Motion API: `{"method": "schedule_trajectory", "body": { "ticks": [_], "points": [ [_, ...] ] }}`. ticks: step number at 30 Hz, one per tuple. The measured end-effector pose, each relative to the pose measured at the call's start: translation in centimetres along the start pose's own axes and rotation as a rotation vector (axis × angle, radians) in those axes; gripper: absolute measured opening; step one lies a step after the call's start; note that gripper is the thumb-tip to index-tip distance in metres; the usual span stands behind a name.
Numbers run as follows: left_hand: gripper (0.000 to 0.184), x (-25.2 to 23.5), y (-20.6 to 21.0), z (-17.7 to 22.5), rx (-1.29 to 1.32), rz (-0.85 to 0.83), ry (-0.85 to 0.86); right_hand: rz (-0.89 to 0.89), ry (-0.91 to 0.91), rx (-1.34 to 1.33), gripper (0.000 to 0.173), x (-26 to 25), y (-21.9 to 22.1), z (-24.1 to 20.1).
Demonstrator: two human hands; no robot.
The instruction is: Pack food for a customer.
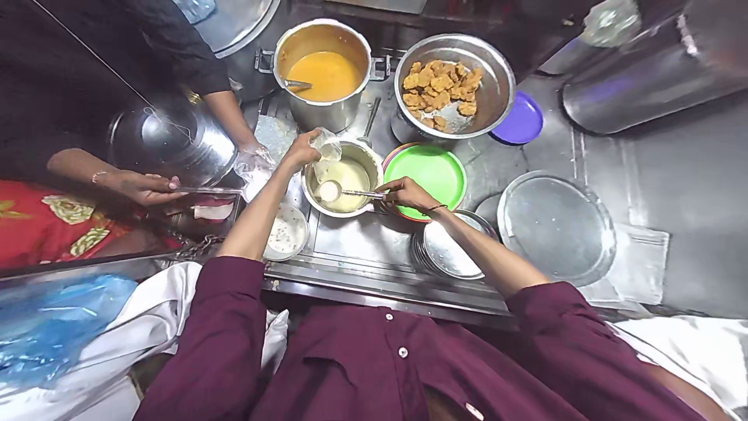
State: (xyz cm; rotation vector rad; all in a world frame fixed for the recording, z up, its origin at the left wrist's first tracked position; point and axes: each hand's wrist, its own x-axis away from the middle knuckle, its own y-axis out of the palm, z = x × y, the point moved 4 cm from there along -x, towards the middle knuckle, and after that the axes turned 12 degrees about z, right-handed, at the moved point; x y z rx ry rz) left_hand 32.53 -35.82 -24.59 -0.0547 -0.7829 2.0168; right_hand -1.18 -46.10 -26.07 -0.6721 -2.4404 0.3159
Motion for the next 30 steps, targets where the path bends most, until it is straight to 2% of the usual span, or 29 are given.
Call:
{"method": "schedule_trajectory", "body": {
  "ticks": [3, 8, 10, 12, 16, 17, 19, 21, 25, 28, 30],
  "points": [
    [0.092, 0.0, 0.3, 0.9, -0.127, -0.006, 0.022, 0.035, -0.019, -0.016, 0.026, 1.8, -2.3, -0.6],
    [0.093, 0.7, 0.7, 2.7, -0.262, -0.087, 0.084, 0.172, 0.011, -0.012, 0.025, 3.7, -5.7, -5.1],
    [0.091, 1.2, 1.1, 3.4, -0.28, -0.133, 0.116, 0.243, -0.028, 0.071, 0.025, 3.5, -6.3, -7.1],
    [0.09, 1.7, 1.5, 4.0, -0.282, -0.153, 0.148, 0.322, -0.149, 0.255, 0.026, 3.7, -6.0, -8.6],
    [0.089, 1.8, 1.7, 4.7, -0.223, -0.135, 0.149, 0.541, -0.508, 0.781, 0.033, 4.9, -2.7, -10.4],
    [0.09, 1.8, 1.6, 4.7, -0.192, -0.125, 0.129, 0.564, -0.564, 0.862, 0.038, 5.1, -2.1, -10.6],
    [0.092, 1.7, 1.0, 4.3, -0.153, -0.087, 0.1, 0.617, -0.587, 0.855, 0.039, 5.5, -1.9, -10.8],
    [0.093, 1.6, 0.0, 3.8, -0.136, -0.038, 0.09, 0.664, -0.518, 0.693, 0.032, 6.4, -2.6, -10.9],
    [0.093, 1.5, -1.7, 3.7, -0.084, 0.008, 0.043, 0.581, -0.176, 0.424, 0.025, 7.3, -4.6, -8.4],
    [0.094, 1.2, -2.1, 4.2, -0.073, 0.002, 0.002, 0.401, 0.034, 0.4, 0.026, 6.2, -3.4, -4.4],
    [0.094, 1.0, -2.0, 4.5, -0.073, -0.014, 0.006, 0.234, 0.136, 0.348, 0.034, 5.3, -1.4, -2.1]
  ]
}}
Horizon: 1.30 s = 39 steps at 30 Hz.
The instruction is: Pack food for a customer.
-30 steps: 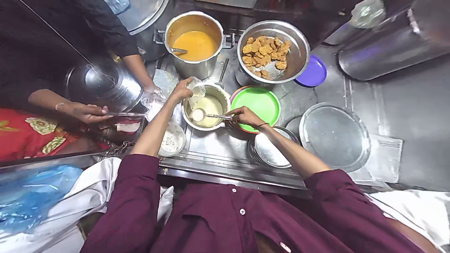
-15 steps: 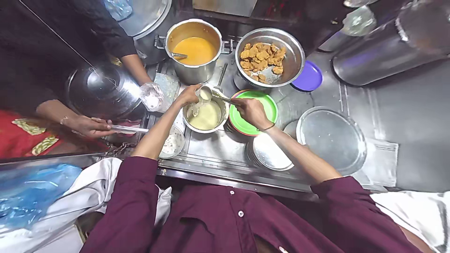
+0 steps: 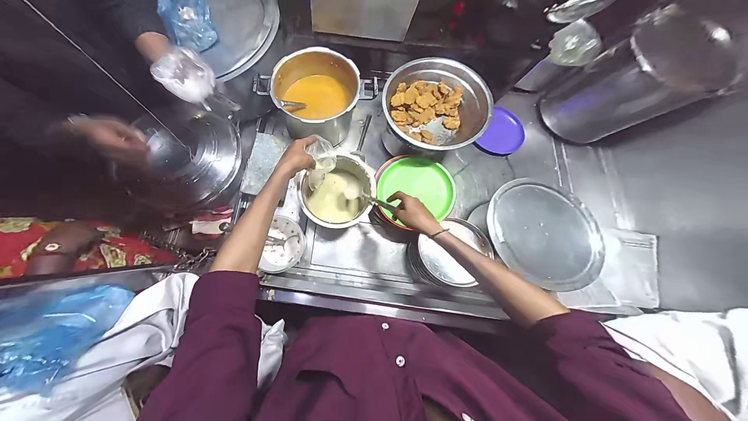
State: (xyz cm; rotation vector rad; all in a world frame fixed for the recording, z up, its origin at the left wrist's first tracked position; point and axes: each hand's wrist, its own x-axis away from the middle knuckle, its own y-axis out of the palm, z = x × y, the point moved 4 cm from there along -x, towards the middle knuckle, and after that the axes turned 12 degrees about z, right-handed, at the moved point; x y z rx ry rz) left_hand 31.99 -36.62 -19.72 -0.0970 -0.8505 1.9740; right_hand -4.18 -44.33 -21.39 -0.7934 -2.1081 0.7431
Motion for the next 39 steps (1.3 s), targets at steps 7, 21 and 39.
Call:
{"method": "schedule_trajectory", "body": {
  "ticks": [7, 21, 39],
  "points": [
    [0.093, 0.6, 1.2, 2.6, -0.094, -0.037, 0.121, -0.346, -0.052, -0.065, 0.036, -0.7, 3.6, -1.8],
    [0.062, 5.1, 3.4, 10.8, 0.133, -0.213, 0.305, 0.284, -0.262, -0.461, 0.022, -3.8, -6.4, -9.6],
    [0.05, 8.5, 3.9, 15.9, 0.255, -0.237, 0.263, 0.598, -0.852, 0.282, 0.048, 5.2, -9.7, -11.1]
  ]
}}
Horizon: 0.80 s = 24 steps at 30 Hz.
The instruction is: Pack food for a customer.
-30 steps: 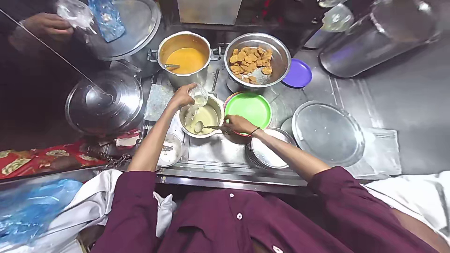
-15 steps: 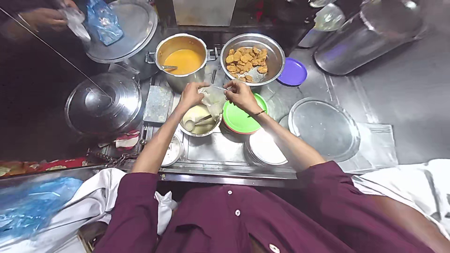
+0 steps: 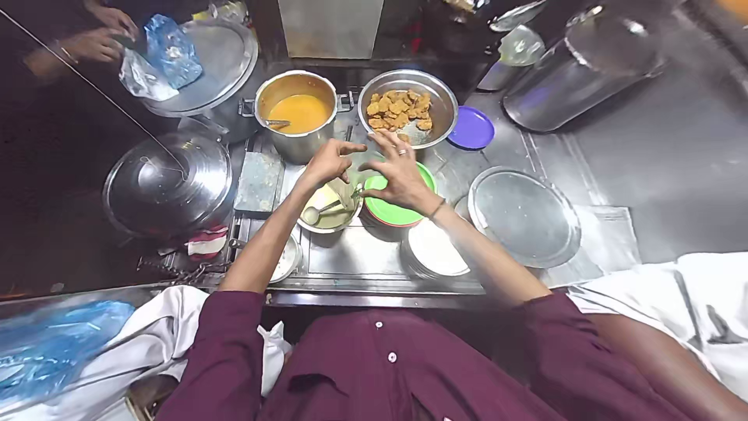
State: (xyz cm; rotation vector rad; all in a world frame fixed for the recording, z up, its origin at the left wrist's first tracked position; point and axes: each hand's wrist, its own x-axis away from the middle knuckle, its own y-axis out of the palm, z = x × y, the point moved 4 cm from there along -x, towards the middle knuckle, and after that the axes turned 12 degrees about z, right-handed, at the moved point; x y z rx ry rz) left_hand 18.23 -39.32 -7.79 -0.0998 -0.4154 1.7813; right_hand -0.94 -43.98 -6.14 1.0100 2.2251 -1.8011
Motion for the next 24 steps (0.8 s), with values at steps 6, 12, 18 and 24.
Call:
{"method": "schedule_trajectory", "body": {
  "ticks": [6, 12, 18, 24],
  "points": [
    [0.041, 1.3, 0.5, 1.5, 0.019, 0.033, 0.065, 0.035, 0.25, -0.29, 0.022, -2.8, 4.0, 2.0],
    [0.045, 2.5, -0.4, 3.0, 0.17, 0.168, 0.088, -0.202, 0.302, -0.216, 0.063, -2.1, 4.8, 1.2],
    [0.054, 4.2, -1.3, 4.4, 0.193, 0.155, 0.161, -0.13, 0.276, -0.416, 0.022, -0.1, 2.8, 0.4],
    [0.107, 8.4, 3.4, 2.2, 0.091, 0.143, 0.119, -0.093, 0.234, -0.461, 0.022, -2.3, -4.2, -2.1]
  ]
}}
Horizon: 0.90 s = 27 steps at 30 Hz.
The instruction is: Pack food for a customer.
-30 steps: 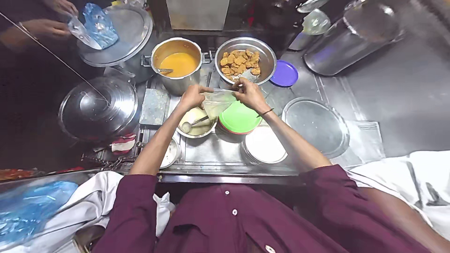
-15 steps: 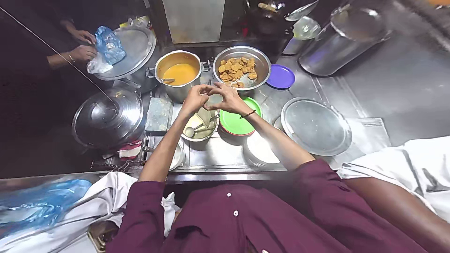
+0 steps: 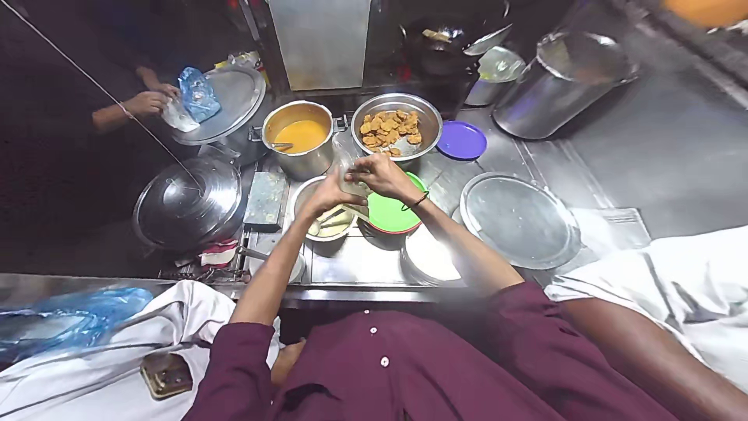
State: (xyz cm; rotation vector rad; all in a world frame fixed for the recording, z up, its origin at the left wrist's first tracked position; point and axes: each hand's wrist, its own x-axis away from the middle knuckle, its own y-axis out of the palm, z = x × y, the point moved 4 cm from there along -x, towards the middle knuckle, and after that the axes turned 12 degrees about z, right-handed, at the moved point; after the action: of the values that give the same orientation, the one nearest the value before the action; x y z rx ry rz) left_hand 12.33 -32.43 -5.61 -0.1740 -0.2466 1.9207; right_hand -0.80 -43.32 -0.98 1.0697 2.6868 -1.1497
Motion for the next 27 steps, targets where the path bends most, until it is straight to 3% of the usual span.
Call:
{"method": "schedule_trajectory", "body": {
  "ticks": [3, 5, 6, 11, 16, 20, 23, 25, 27],
  "points": [
    [0.064, 1.6, 3.1, -0.5, 0.123, 0.039, -0.038, -0.046, 0.017, 0.14, 0.013, 1.6, -3.1, -6.2],
    [0.03, 1.7, 3.7, -0.5, 0.087, 0.08, -0.028, 0.041, -0.095, 0.272, 0.015, 1.0, -3.4, -4.2],
    [0.024, 1.7, 3.7, -0.5, 0.045, 0.079, -0.044, 0.081, -0.12, 0.301, 0.018, 0.7, -3.6, -2.9],
    [0.016, 2.2, 2.2, 1.8, -0.108, -0.027, 0.053, 0.141, -0.194, 0.2, 0.021, 2.1, -6.7, -0.5],
    [0.019, 1.8, 1.9, 6.5, -0.655, 0.057, 0.348, 0.162, -0.43, 0.225, 0.011, 4.9, -11.8, -0.8],
    [0.024, 3.2, 1.5, 12.4, -0.63, -0.023, 0.396, 0.395, -0.535, 0.16, 0.01, 5.7, -15.3, -2.2],
    [0.019, 4.3, 2.3, 16.9, -0.409, -0.083, 0.289, 0.607, -0.403, -0.333, 0.015, 5.3, -14.1, -0.3],
    [0.026, 4.8, 3.4, 18.9, -0.277, -0.075, 0.16, 0.632, -0.084, -0.728, 0.019, 6.6, -9.8, 0.6],
    [0.034, 4.9, 4.7, 19.8, -0.219, -0.012, 0.072, 0.594, 0.303, -0.766, 0.016, 8.2, -3.9, 0.6]
  ]
}}
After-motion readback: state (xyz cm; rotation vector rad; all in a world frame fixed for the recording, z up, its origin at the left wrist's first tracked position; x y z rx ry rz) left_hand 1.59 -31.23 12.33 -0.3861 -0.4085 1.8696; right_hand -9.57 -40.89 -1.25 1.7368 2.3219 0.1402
